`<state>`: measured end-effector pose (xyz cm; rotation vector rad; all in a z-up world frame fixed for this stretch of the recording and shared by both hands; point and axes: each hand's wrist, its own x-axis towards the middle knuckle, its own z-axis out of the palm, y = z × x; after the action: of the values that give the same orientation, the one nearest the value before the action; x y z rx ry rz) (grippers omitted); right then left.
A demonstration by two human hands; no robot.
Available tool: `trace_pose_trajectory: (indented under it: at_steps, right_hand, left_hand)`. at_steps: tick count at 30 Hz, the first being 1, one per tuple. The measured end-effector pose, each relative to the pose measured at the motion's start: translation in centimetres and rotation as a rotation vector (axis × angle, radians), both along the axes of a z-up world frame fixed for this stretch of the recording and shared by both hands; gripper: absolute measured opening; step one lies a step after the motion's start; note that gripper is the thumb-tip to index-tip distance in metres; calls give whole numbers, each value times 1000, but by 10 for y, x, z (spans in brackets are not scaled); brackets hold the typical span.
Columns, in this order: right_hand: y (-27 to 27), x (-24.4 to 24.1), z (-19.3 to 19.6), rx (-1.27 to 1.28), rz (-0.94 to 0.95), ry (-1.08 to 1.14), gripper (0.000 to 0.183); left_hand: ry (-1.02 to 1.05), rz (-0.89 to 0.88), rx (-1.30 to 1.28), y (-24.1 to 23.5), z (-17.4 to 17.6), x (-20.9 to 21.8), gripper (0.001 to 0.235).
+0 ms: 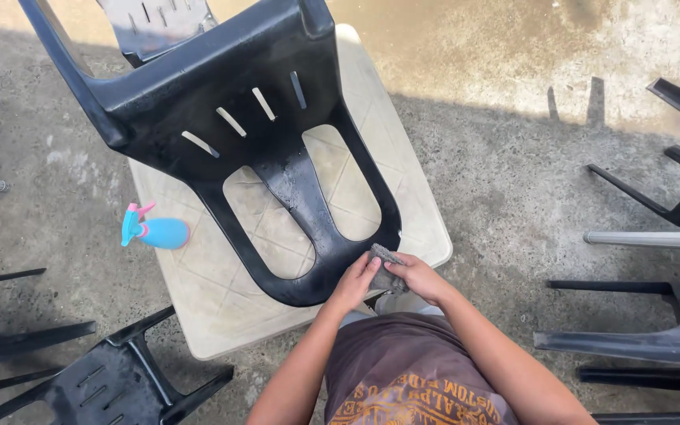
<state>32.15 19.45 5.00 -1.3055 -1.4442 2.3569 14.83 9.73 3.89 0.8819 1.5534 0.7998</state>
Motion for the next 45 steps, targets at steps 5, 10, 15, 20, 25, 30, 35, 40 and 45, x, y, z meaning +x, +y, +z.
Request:
trace_pose_trajectory:
  at_steps: [5, 10, 15, 20, 25, 30, 35, 40, 45]
  right_hand:
    - [44, 5, 4, -90, -83, 105, 36]
    - [101, 24, 3, -176, 13, 166, 35]
    - [181, 83, 17, -101, 238, 209, 25]
    - [236, 104, 32, -151, 365, 152, 23]
    - [244, 74, 29, -163, 533, 153, 21]
    - [237, 41, 27, -40, 687, 66, 25]
    - [258, -20, 23, -9, 725, -42, 39]
    - [281, -103, -17, 77, 658, -145, 58]
    - [278, -155, -37, -429, 546, -127, 40]
  left_hand:
    - [-311, 188, 166, 39, 8, 10, 44]
    - [-322, 237, 155, 80, 15, 25, 42]
    - [-162, 331, -4, 118, 34, 94, 41]
    - [-298, 512, 47, 144, 52, 165, 42]
    - [-395, 711, 64, 145, 43, 176, 35]
    - [-178, 908, 108, 131, 40, 171, 35]
    - [-143, 1124, 253, 122, 29, 164, 38]
    - [188, 1420, 91, 133, 27, 172, 43]
    - [390, 1554, -148, 170, 9, 173, 56]
